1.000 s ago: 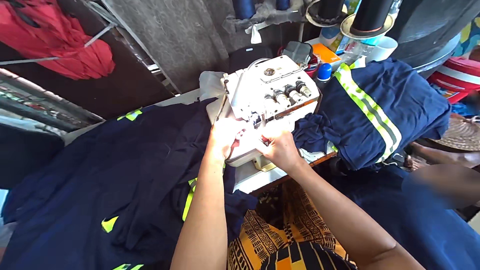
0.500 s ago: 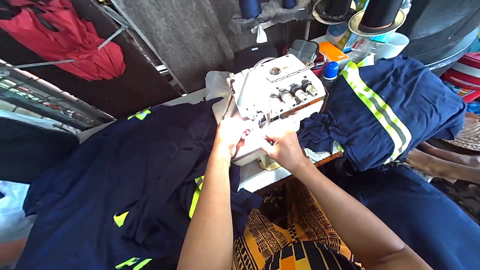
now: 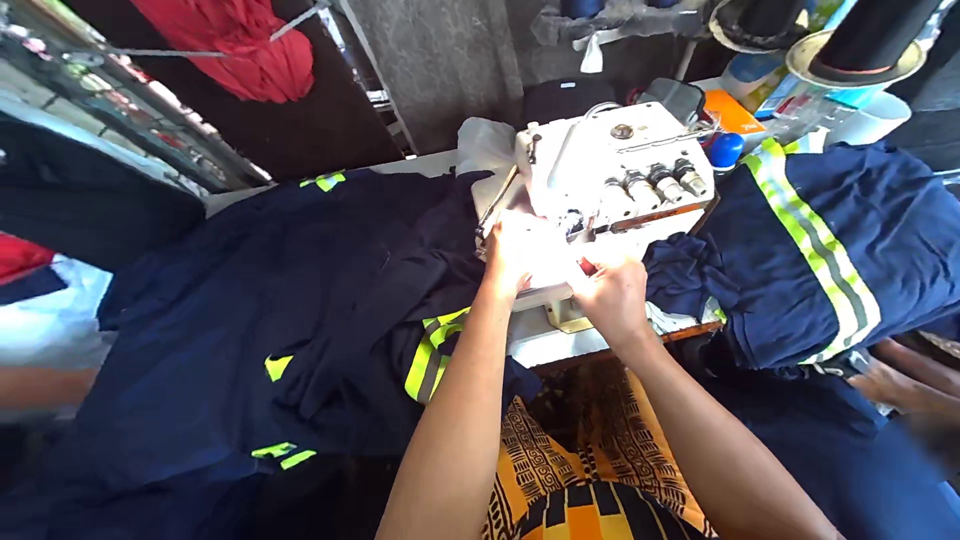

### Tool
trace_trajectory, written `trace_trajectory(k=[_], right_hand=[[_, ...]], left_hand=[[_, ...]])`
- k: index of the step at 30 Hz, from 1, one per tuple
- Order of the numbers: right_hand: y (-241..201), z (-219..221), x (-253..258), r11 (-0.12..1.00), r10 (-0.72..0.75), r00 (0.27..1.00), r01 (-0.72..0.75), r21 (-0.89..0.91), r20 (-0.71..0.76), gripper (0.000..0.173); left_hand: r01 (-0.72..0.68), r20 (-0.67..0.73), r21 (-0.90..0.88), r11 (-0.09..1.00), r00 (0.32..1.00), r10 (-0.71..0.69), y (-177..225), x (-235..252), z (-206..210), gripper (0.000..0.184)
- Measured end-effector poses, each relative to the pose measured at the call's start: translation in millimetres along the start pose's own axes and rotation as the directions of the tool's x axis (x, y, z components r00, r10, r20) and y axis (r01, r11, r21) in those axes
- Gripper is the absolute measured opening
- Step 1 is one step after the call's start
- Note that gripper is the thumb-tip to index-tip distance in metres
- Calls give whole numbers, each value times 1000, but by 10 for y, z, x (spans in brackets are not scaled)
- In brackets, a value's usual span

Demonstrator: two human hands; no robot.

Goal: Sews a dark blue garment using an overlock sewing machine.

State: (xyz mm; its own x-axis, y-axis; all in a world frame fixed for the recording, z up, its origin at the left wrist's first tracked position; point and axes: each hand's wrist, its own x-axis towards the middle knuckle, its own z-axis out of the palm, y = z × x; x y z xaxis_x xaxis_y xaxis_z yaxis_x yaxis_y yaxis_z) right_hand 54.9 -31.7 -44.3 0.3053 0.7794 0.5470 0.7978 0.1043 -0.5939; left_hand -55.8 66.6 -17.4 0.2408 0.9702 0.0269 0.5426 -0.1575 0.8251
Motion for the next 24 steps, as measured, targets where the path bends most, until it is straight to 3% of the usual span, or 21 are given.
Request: trace_trajectory(k=[5,11,24], right_hand=[[10,-24,5,1000,-13,998,14,-15,54,6],[1,-19,7,999,-21,999,22,-31,32,7],[-6,-24,7,998,-23,999,25,-63,27,8]], left_hand=[[-36,73,120,992,997,27,15,19,-19,23],[-3,115,18,1000,993,1,35,21,-39,20],[-13,106,16,1000,994,11,10,36,-5,20]])
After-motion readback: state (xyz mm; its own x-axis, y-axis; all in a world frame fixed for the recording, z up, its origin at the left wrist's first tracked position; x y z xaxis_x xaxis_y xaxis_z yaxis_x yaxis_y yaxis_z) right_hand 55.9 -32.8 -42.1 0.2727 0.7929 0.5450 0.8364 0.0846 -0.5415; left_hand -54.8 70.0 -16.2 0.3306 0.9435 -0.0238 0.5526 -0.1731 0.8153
